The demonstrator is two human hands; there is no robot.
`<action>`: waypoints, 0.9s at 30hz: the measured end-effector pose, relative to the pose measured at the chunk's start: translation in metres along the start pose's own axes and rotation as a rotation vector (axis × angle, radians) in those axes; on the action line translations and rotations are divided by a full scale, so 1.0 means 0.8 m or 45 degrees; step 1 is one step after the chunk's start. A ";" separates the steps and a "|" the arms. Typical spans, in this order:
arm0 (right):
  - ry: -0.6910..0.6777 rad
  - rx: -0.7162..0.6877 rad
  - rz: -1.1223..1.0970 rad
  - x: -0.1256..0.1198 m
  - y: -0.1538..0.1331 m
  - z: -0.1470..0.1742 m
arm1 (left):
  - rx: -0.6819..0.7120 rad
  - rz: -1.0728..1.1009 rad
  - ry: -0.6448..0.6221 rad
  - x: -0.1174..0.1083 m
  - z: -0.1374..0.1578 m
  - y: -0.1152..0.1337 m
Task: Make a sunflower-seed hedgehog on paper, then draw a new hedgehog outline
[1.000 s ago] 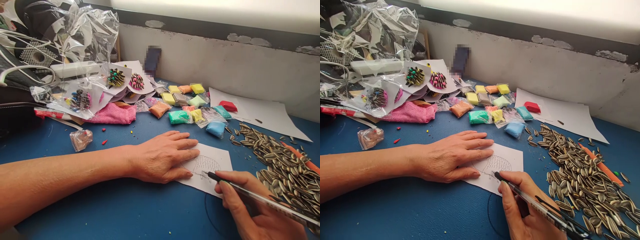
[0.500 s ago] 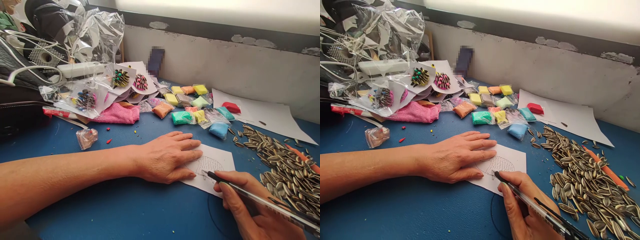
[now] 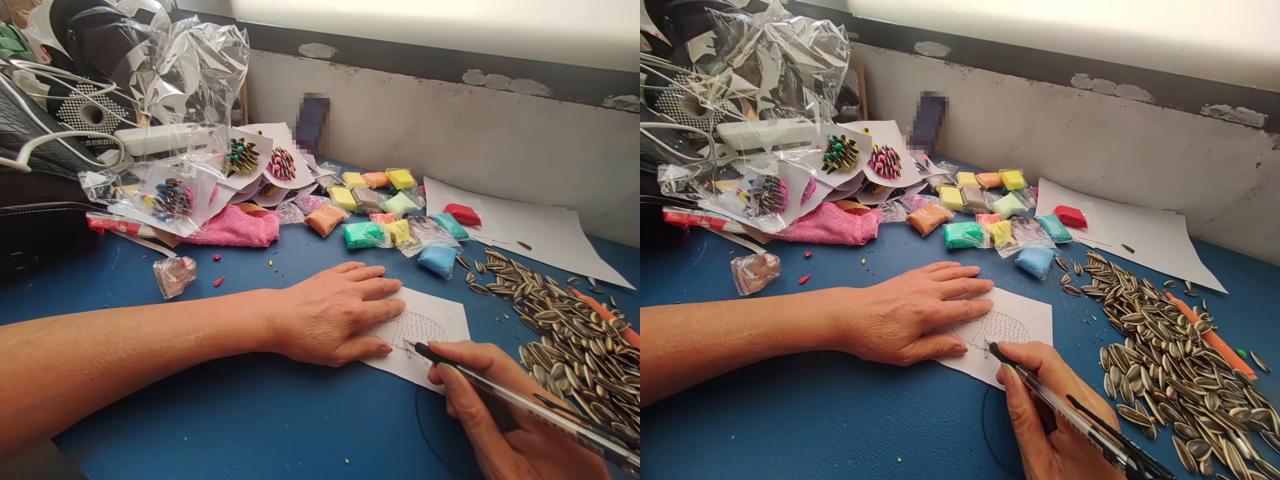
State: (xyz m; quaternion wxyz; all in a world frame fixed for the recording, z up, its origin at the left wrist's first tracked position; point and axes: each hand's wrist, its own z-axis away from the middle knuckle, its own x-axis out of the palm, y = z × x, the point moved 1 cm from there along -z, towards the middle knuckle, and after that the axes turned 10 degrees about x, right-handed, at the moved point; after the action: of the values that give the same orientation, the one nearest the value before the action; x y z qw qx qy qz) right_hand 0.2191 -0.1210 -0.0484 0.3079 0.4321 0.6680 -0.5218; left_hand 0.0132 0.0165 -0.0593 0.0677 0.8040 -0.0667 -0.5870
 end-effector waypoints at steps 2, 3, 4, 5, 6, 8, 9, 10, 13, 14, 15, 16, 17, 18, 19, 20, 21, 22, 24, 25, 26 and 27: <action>0.058 0.069 0.053 0.003 -0.001 0.001 | -0.003 0.002 -0.001 0.000 0.000 0.000; 0.100 0.107 0.081 0.005 -0.002 0.001 | -0.003 0.002 0.000 -0.001 0.000 -0.001; 0.143 0.139 0.105 0.007 -0.003 0.002 | 0.000 0.003 0.002 -0.001 0.000 -0.001; 0.176 0.159 0.121 0.009 -0.004 0.002 | 0.001 0.003 0.003 -0.001 0.000 -0.001; 0.198 0.166 0.128 0.011 -0.005 0.003 | 0.003 0.003 0.006 -0.001 0.000 -0.001; 0.222 0.168 0.129 0.013 -0.007 0.004 | 0.005 0.003 0.007 -0.001 0.000 0.000; 0.226 0.167 0.129 0.014 -0.008 0.004 | 0.004 0.003 0.004 -0.001 0.000 0.000; 0.226 0.166 0.130 0.013 -0.008 0.005 | 0.003 0.003 0.000 0.000 0.000 0.000; 0.199 0.147 0.125 0.009 -0.006 0.005 | 0.000 0.006 -0.005 0.000 0.000 0.000; 0.173 0.124 0.114 0.007 -0.005 0.005 | 0.000 0.008 -0.006 0.000 0.000 0.000; 0.138 0.089 0.096 0.006 -0.004 0.004 | 0.000 0.007 -0.006 0.000 0.000 0.000; 0.108 0.047 0.071 0.004 -0.003 0.003 | -0.002 0.007 -0.008 0.000 0.000 0.000; 0.082 0.004 0.047 0.002 -0.003 0.002 | -0.004 0.005 -0.010 -0.001 0.000 0.000; 0.062 -0.036 0.027 0.001 -0.002 0.001 | -0.007 0.003 -0.011 -0.001 0.000 0.000; 0.052 -0.068 0.013 0.000 -0.002 0.000 | -0.009 0.001 -0.011 -0.001 0.000 0.000; 0.048 -0.092 0.012 0.000 -0.002 -0.002 | -0.010 -0.001 -0.010 0.000 0.000 0.000; 0.043 -0.112 0.019 0.000 -0.003 -0.003 | -0.010 -0.001 -0.010 0.000 0.000 0.000; 0.037 -0.129 0.032 0.000 -0.003 -0.003 | -0.009 0.000 -0.010 0.000 0.000 0.000; 0.021 -0.158 0.063 0.001 -0.003 -0.004 | -0.007 0.002 -0.010 0.001 0.000 0.000; 0.025 -0.165 0.075 0.001 -0.003 -0.004 | -0.007 0.005 -0.009 0.001 0.000 0.000; 0.026 -0.165 0.085 0.001 -0.003 -0.004 | -0.006 0.008 -0.006 0.001 0.000 0.000; 0.034 -0.171 0.086 0.001 -0.003 -0.003 | -0.005 0.013 -0.004 0.000 0.000 0.000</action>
State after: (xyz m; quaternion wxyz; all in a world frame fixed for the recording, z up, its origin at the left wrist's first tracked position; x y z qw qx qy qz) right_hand 0.2171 -0.1187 -0.0473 0.3446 0.4398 0.6906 -0.4593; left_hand 0.0133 0.0165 -0.0596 0.0721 0.8026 -0.0698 -0.5880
